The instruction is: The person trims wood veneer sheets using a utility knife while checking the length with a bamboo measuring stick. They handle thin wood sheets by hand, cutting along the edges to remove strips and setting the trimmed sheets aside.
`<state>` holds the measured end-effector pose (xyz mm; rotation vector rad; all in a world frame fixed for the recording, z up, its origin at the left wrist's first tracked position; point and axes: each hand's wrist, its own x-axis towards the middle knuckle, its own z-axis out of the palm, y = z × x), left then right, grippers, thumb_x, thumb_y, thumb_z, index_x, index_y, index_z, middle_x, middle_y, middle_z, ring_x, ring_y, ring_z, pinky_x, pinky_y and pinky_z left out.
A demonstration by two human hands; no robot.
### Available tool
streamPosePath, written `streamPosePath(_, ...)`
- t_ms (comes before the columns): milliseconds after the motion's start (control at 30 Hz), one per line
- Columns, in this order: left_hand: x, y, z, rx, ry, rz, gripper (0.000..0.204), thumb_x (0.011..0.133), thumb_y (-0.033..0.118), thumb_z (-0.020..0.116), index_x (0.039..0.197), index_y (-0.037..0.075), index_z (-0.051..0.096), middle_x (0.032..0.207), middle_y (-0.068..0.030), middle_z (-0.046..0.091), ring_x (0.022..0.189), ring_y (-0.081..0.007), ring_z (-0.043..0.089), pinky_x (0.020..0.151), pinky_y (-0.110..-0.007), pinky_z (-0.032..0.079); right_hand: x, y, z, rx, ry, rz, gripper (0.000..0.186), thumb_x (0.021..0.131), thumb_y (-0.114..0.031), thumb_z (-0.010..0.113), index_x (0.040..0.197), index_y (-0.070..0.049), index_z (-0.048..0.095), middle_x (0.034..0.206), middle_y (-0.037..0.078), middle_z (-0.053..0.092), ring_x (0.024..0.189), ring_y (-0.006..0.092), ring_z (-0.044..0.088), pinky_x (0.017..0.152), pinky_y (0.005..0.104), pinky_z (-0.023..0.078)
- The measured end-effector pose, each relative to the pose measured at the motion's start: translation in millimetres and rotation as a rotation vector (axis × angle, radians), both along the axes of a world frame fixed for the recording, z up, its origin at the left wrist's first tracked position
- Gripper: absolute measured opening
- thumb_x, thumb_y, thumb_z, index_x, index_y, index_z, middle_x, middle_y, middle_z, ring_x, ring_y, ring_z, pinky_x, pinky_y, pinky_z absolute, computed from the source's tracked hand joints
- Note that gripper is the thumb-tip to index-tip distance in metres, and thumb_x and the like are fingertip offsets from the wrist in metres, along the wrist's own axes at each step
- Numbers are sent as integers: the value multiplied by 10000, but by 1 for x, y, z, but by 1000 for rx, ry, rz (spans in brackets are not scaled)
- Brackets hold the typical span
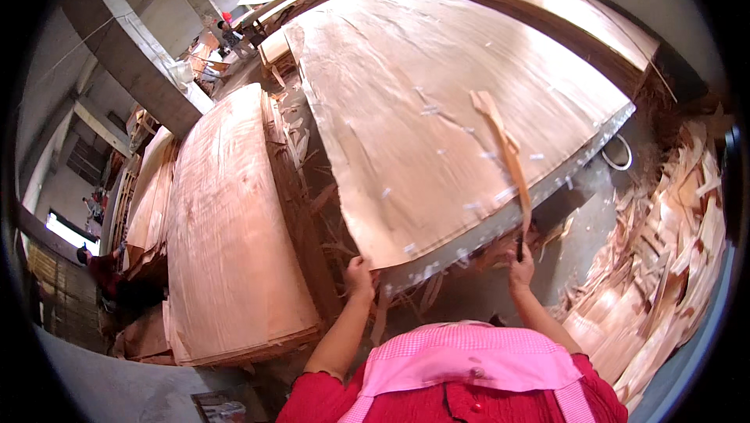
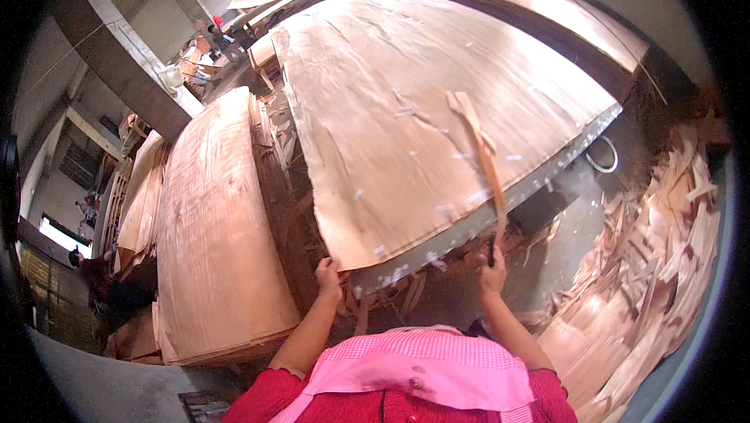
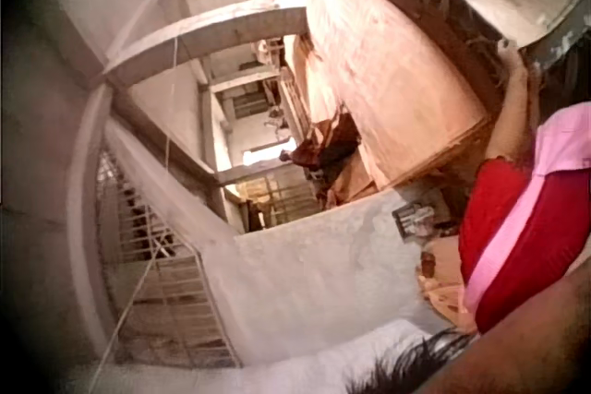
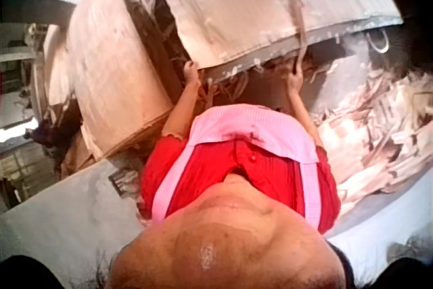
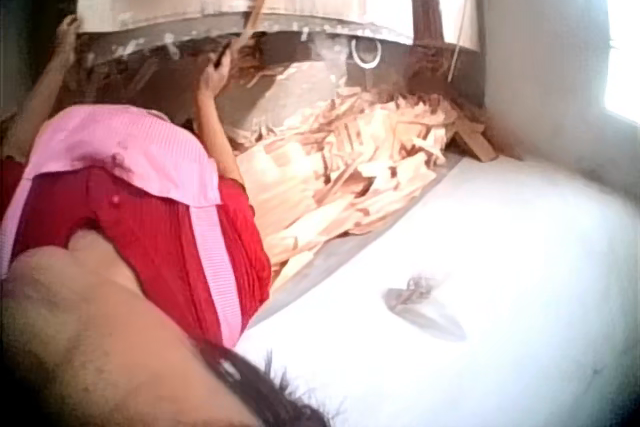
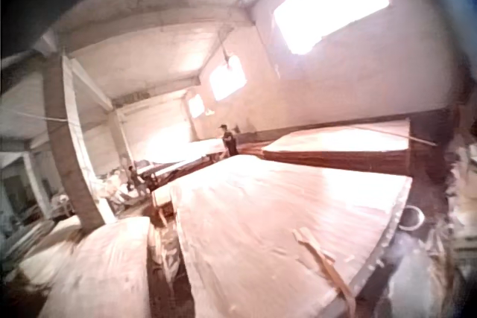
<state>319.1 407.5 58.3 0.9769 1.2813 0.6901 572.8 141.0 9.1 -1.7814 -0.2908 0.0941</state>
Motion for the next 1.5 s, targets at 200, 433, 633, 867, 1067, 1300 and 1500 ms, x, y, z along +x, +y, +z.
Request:
streamPosePath(200, 54, -47, -1, -73, -336, 138, 192, 823, 173, 519, 995, 90, 504, 886, -28, 570, 748, -158, 561, 656, -327, 466, 129, 11, 10, -240, 16, -166, 761, 667, -271, 681, 1281, -26, 305, 1180, 255, 451, 1058, 354, 476, 869, 351, 376)
streamPosePath(433, 61, -49, -29, -65, -256, 558, 283, 808, 284, 436, 1017, 108, 508, 968, -45, 539, 913, -198, 514, 758, -359, 431, 124, -64, 11, 31, 539, 272, 141, 708, -152, 636, 812, -60, 614, 638, 37, 574, 602, 124, 553, 549, 281, 437)
streamPosePath(633, 109, -63, -25, -57, -357, 669, 413, 763, 221, 505, 1105, -2, 442, 1083, -149, 486, 967, -278, 491, 785, -393, 441, 240, -412, -16, -547, 413, -296, 289, 790, -301, 546, 933, -55, 596, 738, 91, 591, 674, 198, 562, 574, 316, 451)
streamPosePath(867, 208, -63, 30, 1290, 678, 285, 536, 753, -4, 547, 1232, -38, 310, 1315, -237, 269, 1218, -357, 279, 1000, -412, 234, 287, -410, 10, -329, 108, -116, 231, 724, -33, 608, 955, -38, 611, 873, 60, 624, 708, 134, 555, 602, 250, 442)
streamPosePath(1067, 431, -124, 38, 1245, 276, -452, 439, 715, -19, 520, 1144, -25, 425, 1218, -192, 411, 1194, -334, 320, 992, -415, 246, 399, -341, 57, -57, 276, -327, 336, 773, -73, 581, 1107, -102, 550, 1081, 45, 562, 657, 75, 527, 463, 202, 469)
streamPosePath(1300, 720, -293, 40, 1361, 226, -1017, 425, 746, 147, 578, 1157, 101, 475, 1270, -123, 398, 1227, -358, 258, 981, -489, 198, 540, -471, 23, 1, 395, -419, 346, 773, -122, 599, 1109, -66, 534, 820, 16, 590, 667, 89, 589, 453, 201, 439)
streamPosePath(1500, 876, -315, 29, 1350, 402, -1035, 503, 743, 191, 587, 1208, 108, 413, 1309, -117, 337, 1236, -356, 231, 980, -483, 202, 689, -498, 11, -20, 542, -272, 353, 820, -243, 552, 1104, -37, 518, 741, 53, 603, 575, 106, 562, 401, 229, 411)
